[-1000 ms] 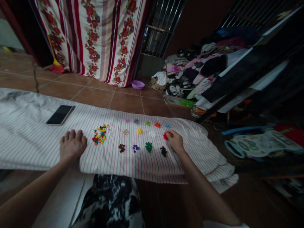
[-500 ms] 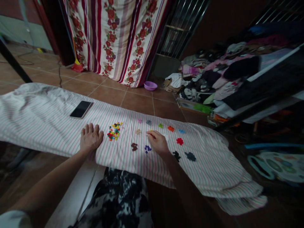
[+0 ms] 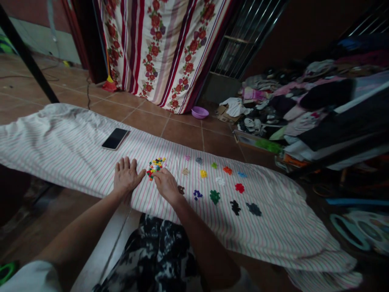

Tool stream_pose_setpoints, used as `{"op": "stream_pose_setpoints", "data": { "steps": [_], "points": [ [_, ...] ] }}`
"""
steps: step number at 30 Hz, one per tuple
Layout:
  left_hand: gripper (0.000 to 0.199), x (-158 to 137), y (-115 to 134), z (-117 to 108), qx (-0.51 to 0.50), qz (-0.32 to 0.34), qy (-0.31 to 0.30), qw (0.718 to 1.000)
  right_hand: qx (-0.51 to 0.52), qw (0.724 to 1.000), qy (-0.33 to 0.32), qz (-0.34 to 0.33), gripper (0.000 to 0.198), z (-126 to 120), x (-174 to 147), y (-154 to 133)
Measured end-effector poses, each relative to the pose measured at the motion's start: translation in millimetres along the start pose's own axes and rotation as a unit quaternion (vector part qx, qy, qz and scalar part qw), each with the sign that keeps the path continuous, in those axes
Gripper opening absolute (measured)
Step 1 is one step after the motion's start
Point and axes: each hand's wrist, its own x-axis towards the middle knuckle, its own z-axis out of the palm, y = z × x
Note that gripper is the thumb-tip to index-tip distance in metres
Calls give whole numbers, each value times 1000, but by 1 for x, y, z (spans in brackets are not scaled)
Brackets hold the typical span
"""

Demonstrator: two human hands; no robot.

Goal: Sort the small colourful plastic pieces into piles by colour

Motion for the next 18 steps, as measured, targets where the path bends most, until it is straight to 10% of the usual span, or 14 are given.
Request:
{"op": "stream_pose_setpoints", "data": {
  "steps": [18],
  "points": [
    [71,0,0,4,-21,2,19,1000,-120,989,-62,63,20,-1,44,-16]
  ]
}}
